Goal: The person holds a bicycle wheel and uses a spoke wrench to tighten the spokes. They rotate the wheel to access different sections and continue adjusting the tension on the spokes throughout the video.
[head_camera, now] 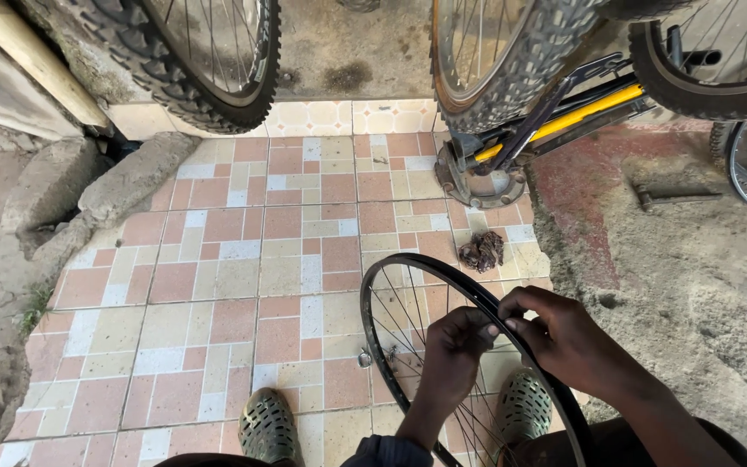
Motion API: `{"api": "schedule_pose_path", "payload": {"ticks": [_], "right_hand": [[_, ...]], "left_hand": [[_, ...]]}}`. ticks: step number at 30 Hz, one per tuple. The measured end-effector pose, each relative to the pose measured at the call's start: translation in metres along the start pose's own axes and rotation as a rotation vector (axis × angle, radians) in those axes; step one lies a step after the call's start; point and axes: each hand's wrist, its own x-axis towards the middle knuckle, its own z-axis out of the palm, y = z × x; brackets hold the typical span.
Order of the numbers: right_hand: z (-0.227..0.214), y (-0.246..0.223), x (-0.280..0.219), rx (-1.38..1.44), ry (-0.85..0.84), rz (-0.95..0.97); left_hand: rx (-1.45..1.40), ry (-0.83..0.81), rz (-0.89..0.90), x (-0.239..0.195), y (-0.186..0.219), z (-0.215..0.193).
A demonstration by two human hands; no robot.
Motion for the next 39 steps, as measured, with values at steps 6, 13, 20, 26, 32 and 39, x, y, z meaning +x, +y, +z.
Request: {"api": "schedule_pose_path", "payload": {"ticks": [6, 13, 20, 26, 32, 39], "right_hand": [[-0.004, -0.014, -0.005, -0.299, 0.086, -0.223], [0.002, -0.039, -0.008, -0.344, 0.051, -0.186], [0.010, -0.035, -0.005, -0.291, 0.044, -0.213], [0.023, -0.035, -0.002, -0.169, 0.194, -0.098], [0.033, -0.033, 0.005, 0.149, 0.317, -0.054], [0.044, -0.027, 0.006, 0.305, 0.392, -0.062]], "left_hand": [[0.120, -0.118, 0.068, 0.007, 0.029, -0.001], [0.159, -0.106, 0.171, 0.014, 0.025, -0.010], [0.088, -0.124, 0.143, 0.014, 0.024, -0.008], [0.013, -0.072, 0.107, 0.010, 0.038, -0.004], [-0.135, 0.013, 0.219, 0.013, 0.038, 0.002], [-0.152, 0.105, -0.080, 0.011, 0.037, 0.002]]}}
